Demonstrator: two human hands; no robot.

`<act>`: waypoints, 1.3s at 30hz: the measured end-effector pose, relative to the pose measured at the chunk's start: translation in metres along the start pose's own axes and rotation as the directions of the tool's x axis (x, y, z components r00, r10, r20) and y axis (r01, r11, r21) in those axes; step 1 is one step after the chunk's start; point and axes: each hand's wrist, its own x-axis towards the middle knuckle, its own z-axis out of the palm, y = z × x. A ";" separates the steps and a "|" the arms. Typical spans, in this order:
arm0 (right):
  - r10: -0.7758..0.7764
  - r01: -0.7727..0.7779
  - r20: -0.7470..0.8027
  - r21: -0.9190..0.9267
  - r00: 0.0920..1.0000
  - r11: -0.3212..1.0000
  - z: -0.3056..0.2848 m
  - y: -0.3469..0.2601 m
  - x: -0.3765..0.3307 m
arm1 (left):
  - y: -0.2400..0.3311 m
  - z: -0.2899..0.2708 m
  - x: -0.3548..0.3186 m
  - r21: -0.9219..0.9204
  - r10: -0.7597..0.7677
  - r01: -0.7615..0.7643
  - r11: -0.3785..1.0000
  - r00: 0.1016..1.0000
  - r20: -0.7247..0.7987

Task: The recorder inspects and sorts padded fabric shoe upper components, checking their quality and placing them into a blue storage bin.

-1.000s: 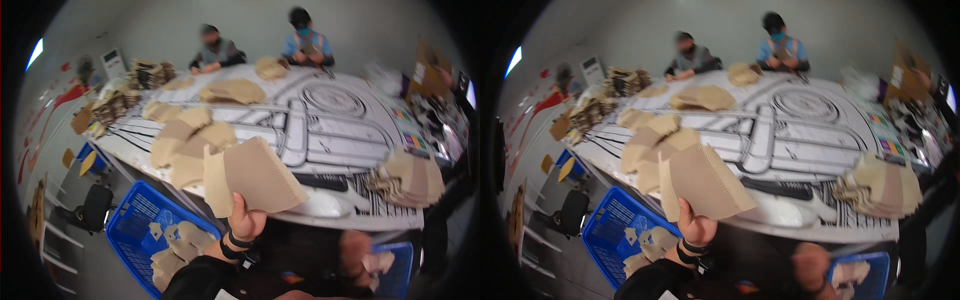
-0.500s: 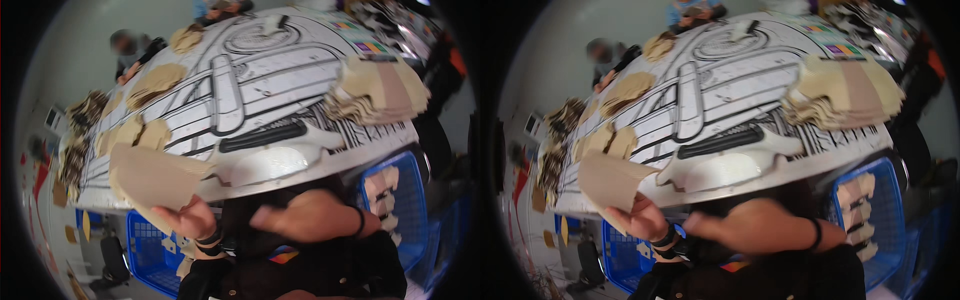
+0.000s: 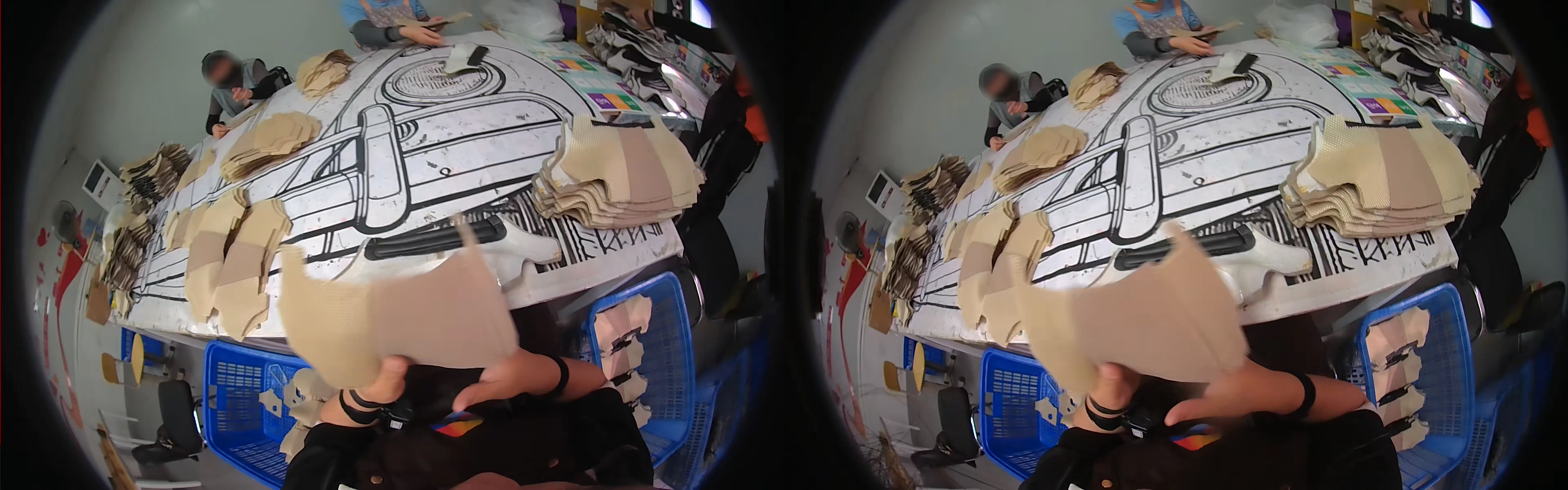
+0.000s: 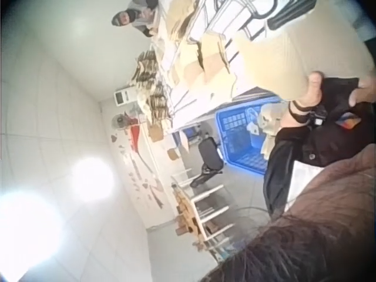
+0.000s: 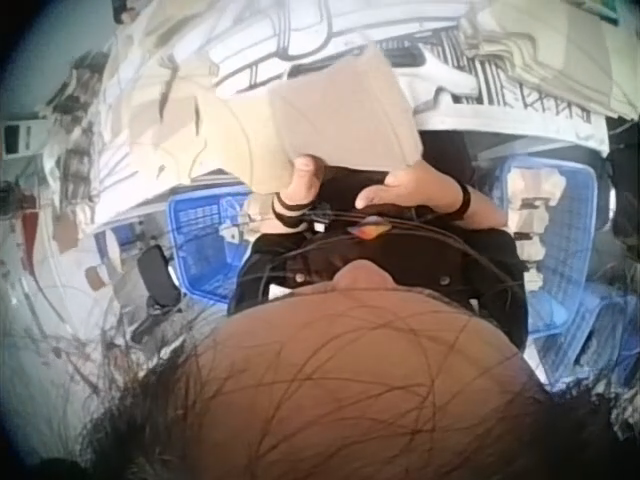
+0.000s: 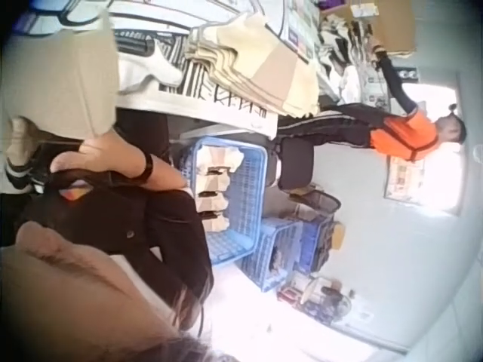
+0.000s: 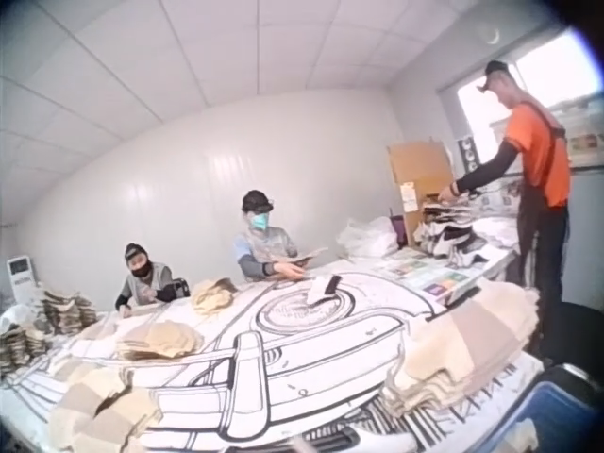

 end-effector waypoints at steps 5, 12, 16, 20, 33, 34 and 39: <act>0.108 -0.073 -0.354 0.111 0.929 0.991 -0.006 -0.002 -0.019 | 0.011 -0.009 0.002 0.508 0.082 -0.128 0.852 0.990 0.113; 0.111 0.163 -0.454 0.523 0.884 0.837 -0.015 0.013 -0.030 | 0.001 -0.018 0.001 0.320 0.095 -0.158 0.934 0.974 0.203; 0.182 0.075 -0.458 0.489 0.870 0.869 -0.016 0.016 -0.023 | -0.002 -0.026 0.004 0.386 0.082 -0.178 0.905 0.964 0.254; 0.151 -0.178 -0.356 -0.046 0.922 0.983 -0.013 0.014 -0.024 | -0.002 -0.022 0.008 0.581 0.156 -0.274 0.767 0.957 0.245; -0.082 -0.159 -0.507 -0.415 0.858 0.896 -0.029 0.041 -0.023 | -0.007 -0.033 0.021 0.793 0.249 -0.317 0.520 0.945 0.213; -0.087 -0.180 -0.479 -0.484 0.873 0.856 -0.029 0.047 -0.023 | -0.010 -0.035 0.022 0.791 0.252 -0.317 0.524 0.944 0.211; -0.084 -0.198 -0.453 -0.540 0.888 0.818 -0.024 0.071 -0.022 | -0.024 -0.045 0.027 0.874 0.268 -0.328 0.358 0.933 0.240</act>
